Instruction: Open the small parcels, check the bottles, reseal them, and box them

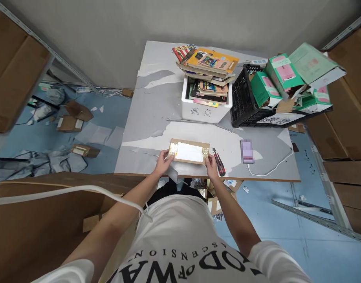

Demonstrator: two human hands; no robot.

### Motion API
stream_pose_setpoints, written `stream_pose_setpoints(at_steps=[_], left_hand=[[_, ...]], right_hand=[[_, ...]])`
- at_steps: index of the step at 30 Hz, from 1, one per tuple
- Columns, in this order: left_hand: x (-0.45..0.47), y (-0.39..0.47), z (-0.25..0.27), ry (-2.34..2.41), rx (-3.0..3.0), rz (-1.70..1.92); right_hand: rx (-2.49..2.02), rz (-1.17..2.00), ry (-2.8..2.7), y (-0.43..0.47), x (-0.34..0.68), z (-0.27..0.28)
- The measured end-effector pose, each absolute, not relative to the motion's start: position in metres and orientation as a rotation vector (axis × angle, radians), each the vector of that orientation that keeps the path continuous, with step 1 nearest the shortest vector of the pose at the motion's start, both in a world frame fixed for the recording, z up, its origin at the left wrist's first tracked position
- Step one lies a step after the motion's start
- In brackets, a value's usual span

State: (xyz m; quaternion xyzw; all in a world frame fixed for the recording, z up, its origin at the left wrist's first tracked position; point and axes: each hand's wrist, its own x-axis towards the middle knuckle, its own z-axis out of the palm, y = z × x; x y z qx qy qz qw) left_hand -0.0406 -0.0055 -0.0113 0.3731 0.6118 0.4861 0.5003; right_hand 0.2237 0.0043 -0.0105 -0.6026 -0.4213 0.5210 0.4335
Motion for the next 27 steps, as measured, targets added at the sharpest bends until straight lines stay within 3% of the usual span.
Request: stream_pose_setpoints(at_steps=[11, 17, 27], left_hand=[[-0.074, 0.000, -0.016, 1.324, 1.074, 0.857], [-0.083, 0.008, -0.030, 1.416, 1.345, 0.627], [-0.075, 0.010, -0.005, 1.568, 1.433, 0.705]], right_hand=[[-1.455, 1.628, -0.910, 0.002, 0.239, -0.019], [-1.456, 1.561, -1.122, 0.007, 0.237, -0.035], [-1.548, 1.311, -1.397, 0.012, 0.239, -0.015]])
